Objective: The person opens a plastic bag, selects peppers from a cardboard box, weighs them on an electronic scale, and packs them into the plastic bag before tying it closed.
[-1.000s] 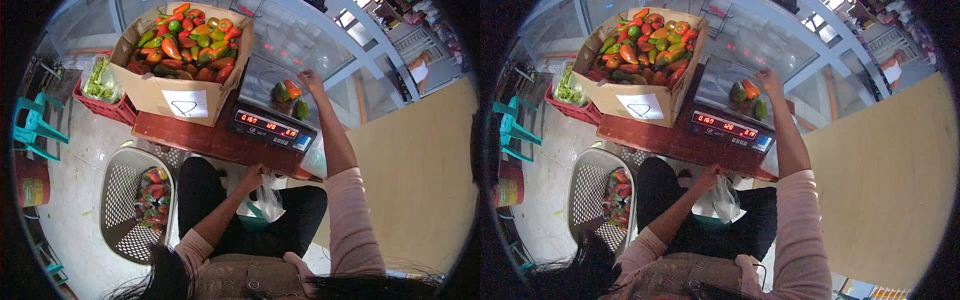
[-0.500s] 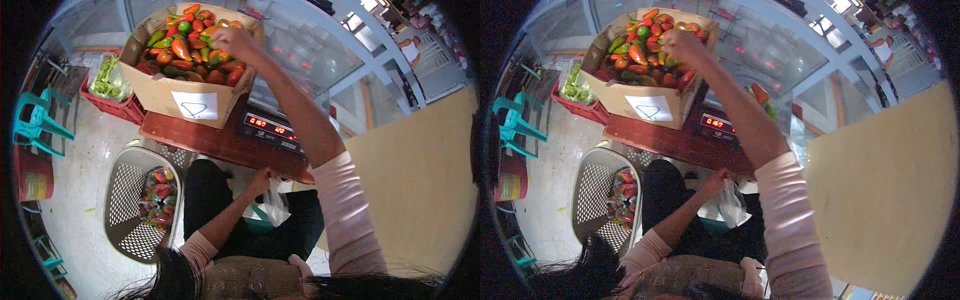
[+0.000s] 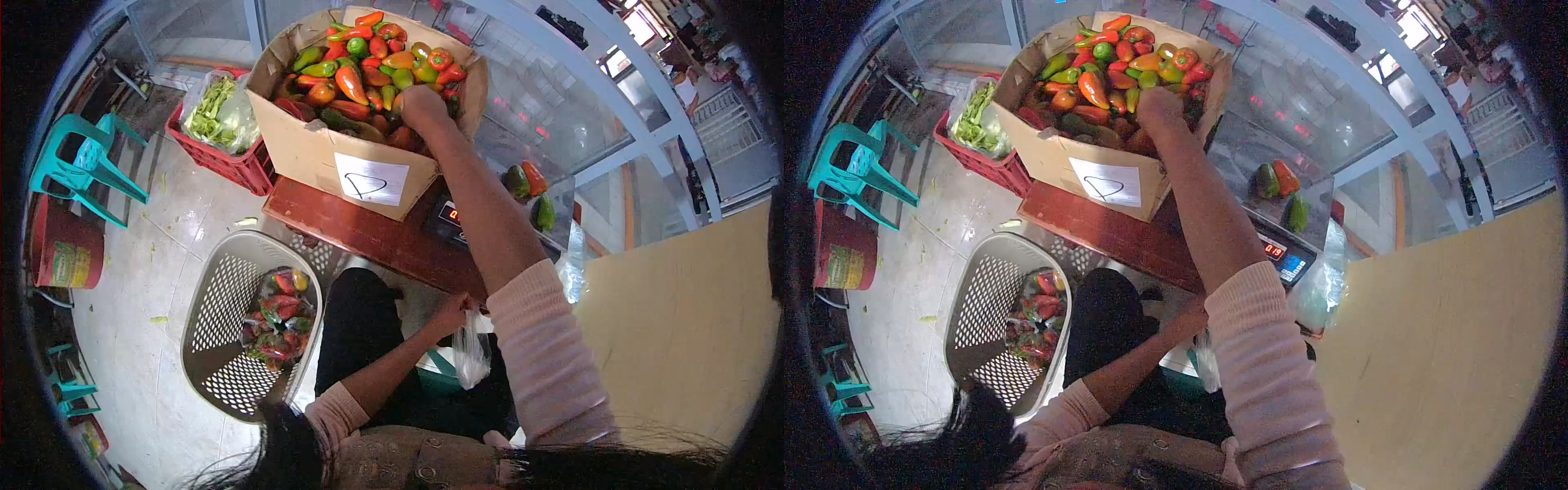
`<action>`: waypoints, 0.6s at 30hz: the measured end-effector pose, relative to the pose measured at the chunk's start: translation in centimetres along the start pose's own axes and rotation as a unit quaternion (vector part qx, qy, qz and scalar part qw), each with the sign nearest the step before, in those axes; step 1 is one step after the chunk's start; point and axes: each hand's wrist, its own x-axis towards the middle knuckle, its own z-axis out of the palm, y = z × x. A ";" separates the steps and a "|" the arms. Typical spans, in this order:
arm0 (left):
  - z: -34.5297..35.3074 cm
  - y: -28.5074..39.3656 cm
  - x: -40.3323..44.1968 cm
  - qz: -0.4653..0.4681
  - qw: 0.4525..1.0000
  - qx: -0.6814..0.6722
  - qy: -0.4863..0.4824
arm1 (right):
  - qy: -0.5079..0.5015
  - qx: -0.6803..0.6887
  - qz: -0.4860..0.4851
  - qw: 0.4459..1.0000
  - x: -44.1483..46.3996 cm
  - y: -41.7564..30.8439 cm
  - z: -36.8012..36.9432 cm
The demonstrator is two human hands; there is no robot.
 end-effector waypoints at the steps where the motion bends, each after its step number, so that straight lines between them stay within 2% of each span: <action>1: 0.0 -0.6 0.1 0.038 0.999 -0.017 -0.001 | -0.031 -0.021 -0.015 0.999 -0.2 -0.1 -0.1; 2: 0.0 -1.0 0.4 0.078 0.996 -0.035 -0.002 | -0.062 -0.043 -0.031 0.997 -0.2 -0.2 -0.4; 4: -0.4 -0.3 0.6 0.096 0.995 -0.003 0.001 | -0.103 -0.034 -0.114 0.988 -0.2 -0.1 0.0; 5: -0.6 0.0 0.3 0.072 0.996 0.045 0.006 | -0.124 -0.030 -0.153 0.980 -0.3 0.0 0.3; 6: -0.7 0.9 -0.1 0.048 0.995 0.092 0.010 | -0.121 -0.010 -0.154 0.981 -0.5 0.0 0.5; 8: -0.5 2.5 -0.6 0.011 0.999 0.032 0.002 | -0.115 0.031 -0.156 0.981 -0.8 0.1 1.1; 9: -0.4 2.1 -0.4 0.011 0.999 0.030 -0.001 | -0.157 0.062 -0.139 0.976 -0.4 0.4 1.6; 11: -0.2 -0.9 0.7 0.030 0.998 0.057 -0.006 | -0.140 0.054 -0.129 0.980 -0.6 0.2 1.1; 15: -0.1 -1.0 0.6 0.015 0.998 0.063 0.000 | -0.137 0.044 -0.150 0.978 -0.2 0.4 1.4; 18: -0.5 -0.9 0.6 0.030 0.993 0.111 -0.012 | -0.162 0.025 -0.098 0.982 0.1 -0.1 1.6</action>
